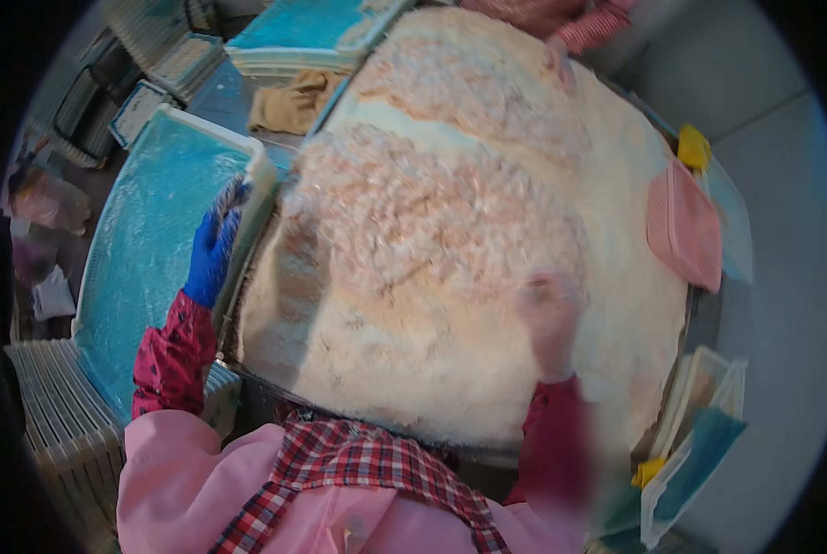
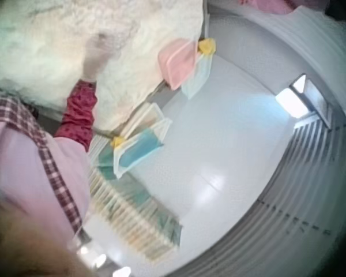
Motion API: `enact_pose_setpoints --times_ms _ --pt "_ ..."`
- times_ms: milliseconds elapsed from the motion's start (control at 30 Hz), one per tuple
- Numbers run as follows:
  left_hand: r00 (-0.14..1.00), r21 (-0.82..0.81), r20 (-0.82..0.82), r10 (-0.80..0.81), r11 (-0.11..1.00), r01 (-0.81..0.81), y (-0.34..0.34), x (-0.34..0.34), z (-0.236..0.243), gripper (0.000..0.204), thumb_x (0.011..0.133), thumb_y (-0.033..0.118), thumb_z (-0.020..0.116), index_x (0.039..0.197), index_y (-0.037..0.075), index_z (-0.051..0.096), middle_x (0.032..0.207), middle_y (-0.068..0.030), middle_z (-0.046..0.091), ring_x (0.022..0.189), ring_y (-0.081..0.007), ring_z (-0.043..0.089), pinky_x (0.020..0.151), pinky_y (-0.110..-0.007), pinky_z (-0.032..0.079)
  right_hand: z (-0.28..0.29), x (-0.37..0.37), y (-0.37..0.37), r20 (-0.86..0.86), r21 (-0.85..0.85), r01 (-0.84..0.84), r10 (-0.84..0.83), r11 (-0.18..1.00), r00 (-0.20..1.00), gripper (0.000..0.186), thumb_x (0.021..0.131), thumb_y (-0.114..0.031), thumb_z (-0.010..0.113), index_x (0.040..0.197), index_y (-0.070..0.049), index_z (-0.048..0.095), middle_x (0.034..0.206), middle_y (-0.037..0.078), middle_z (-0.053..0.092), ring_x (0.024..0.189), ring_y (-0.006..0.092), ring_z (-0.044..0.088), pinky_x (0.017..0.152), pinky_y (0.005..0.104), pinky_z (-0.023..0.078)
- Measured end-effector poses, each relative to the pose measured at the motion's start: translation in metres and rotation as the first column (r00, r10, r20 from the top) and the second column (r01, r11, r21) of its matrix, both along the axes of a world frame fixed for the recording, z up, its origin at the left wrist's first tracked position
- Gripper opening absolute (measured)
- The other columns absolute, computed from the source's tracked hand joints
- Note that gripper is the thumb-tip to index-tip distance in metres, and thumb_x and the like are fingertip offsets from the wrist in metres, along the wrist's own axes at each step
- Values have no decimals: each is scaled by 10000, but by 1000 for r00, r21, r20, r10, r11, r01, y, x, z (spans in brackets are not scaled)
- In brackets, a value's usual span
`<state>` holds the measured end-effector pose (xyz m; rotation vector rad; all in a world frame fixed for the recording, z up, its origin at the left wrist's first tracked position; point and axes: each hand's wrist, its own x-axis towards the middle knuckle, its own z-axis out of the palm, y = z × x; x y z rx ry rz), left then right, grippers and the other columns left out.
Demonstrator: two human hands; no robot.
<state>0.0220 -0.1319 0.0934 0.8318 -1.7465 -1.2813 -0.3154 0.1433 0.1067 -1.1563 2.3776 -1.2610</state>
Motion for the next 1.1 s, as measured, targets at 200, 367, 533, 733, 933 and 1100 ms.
enact_pose_setpoints --times_ms 200,367,533,733,933,1100 --pt "660 -185 645 -385 759 624 107 -13 -63 769 696 367 741 1356 167 401 1327 -158 430 1139 -350 468 954 -425 392 -62 47 74 -10 183 -272 279 945 960 275 728 -38 640 1001 -42 601 1042 125 589 971 256 567 892 363 415" --pt "799 37 415 -434 886 462 147 -49 -102 625 699 70 673 1292 140 486 1235 -131 504 1030 -319 524 893 -362 434 -75 126 40 -286 315 -77 172 946 943 389 776 -27 602 1160 -20 537 1150 143 567 1028 254 547 923 351 410" --pt "872 194 70 -484 864 464 151 -73 -81 557 735 55 651 1269 125 512 1182 -144 553 1059 -316 534 909 -349 427 -53 124 44 27 -50 30 -29 998 999 441 765 -80 636 1194 -69 538 1169 120 570 1091 261 523 914 383 407" --pt "959 -211 190 -212 945 251 136 -38 -57 422 788 57 632 1203 67 555 1164 -129 580 1039 -291 571 887 -342 450 -53 107 61 -245 394 -230 343 890 907 433 738 -204 667 1151 -102 590 1154 108 577 1075 283 515 936 394 372" --pt "934 700 -139 -328 635 327 175 -20 -67 361 922 139 537 1256 8 491 1138 -79 590 1034 -134 542 892 -286 452 -48 128 28 173 136 -348 324 927 930 424 785 -203 623 1180 -57 566 1101 127 577 1024 281 517 900 390 394" --pt "802 841 -485 348 437 320 180 -19 -77 394 940 211 493 1279 16 446 1011 -78 605 917 -154 575 847 -285 456 -52 155 -33 -191 187 -537 567 822 801 330 767 -133 617 1086 -50 592 999 126 590 959 292 542 835 378 448"
